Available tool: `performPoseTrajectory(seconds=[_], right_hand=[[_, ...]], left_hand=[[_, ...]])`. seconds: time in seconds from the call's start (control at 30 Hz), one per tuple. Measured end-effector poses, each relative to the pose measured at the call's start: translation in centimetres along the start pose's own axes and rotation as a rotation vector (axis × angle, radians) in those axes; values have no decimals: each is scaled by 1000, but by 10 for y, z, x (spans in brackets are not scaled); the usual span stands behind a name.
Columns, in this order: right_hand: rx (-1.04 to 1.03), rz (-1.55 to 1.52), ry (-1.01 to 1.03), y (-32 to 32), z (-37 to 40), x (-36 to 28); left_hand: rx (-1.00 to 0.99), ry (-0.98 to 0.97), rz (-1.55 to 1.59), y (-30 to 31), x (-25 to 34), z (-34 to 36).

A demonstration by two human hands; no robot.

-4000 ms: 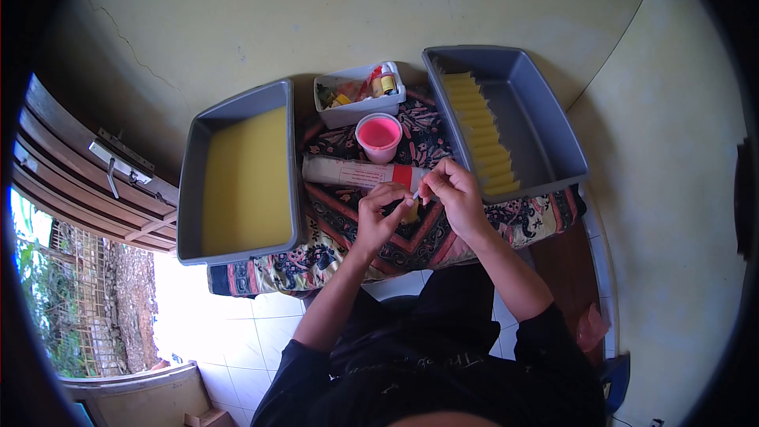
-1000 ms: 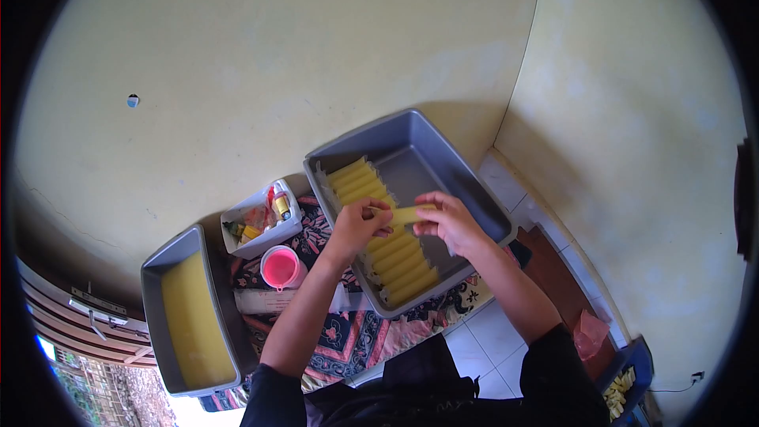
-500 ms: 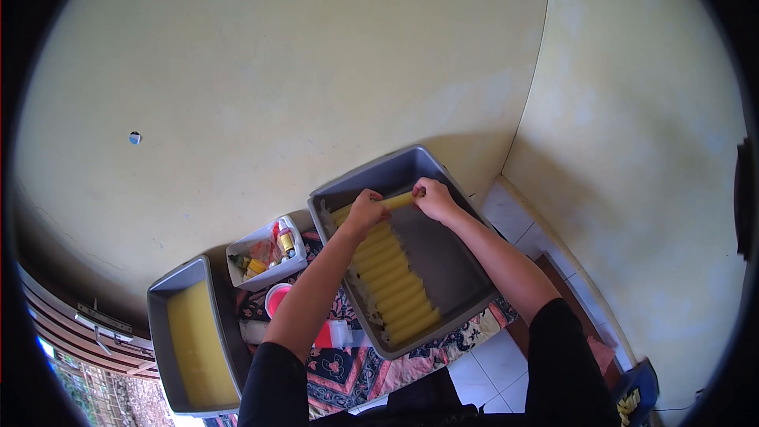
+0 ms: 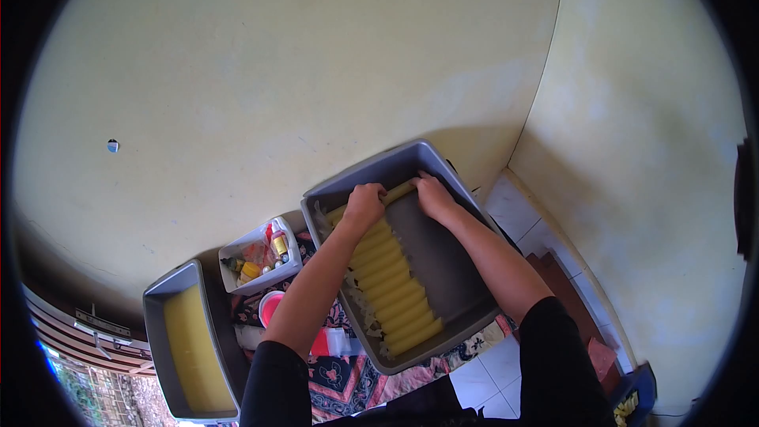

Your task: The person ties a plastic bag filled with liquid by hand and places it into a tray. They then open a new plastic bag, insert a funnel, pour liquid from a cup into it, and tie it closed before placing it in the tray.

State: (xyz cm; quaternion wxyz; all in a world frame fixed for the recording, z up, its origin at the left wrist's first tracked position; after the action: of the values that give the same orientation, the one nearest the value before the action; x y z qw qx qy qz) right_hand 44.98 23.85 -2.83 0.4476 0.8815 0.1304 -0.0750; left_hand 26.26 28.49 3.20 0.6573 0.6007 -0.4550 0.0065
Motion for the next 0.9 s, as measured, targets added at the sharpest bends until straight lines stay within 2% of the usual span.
performPoseTrajectory(seconds=[0.07, 0.1, 0.17, 0.27, 0.37, 0.43, 0.7, 0.8, 0.9], right_hand=[[-125, -5, -106, 14, -1, -15], [-126, -8, -107, 29, -6, -26], [-432, 41, -212, 54, -12, -40], [-554, 116, -152, 39, -5, -28], [-444, 107, -110, 14, 7, -20], [-437, 117, -129, 16, 8, -25], [-530, 89, -119, 23, 5, -25], [-516, 58, -55, 15, 4, -15], [-418, 51, -32, 14, 6, -15]], left_hand=[[-49, 33, -63, 0, 0, 7], [-87, -21, -154, -3, -3, 7], [-128, -75, -246, -6, -3, 9], [-133, -162, -347, -12, 5, 16], [-170, -152, -456, -15, 6, 18], [-232, -116, -485, -13, 10, 17], [-250, -30, -554, -10, 17, 19], [-241, -22, -554, -10, 16, 19], [-246, -16, -545, -6, 19, 21]])
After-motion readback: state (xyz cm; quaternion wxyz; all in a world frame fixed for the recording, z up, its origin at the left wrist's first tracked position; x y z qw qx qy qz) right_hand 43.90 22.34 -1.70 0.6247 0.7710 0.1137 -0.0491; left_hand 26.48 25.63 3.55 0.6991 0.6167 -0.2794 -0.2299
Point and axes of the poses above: each hand's wrist, its own z-axis away from the middle knuckle, its own y-axis out of the back of the hand, x = y × z, the point moved 1 cm from there along -z, towards the middle knuckle, and after that the axes turned 7 degrees about z, right-handed, at the moved point
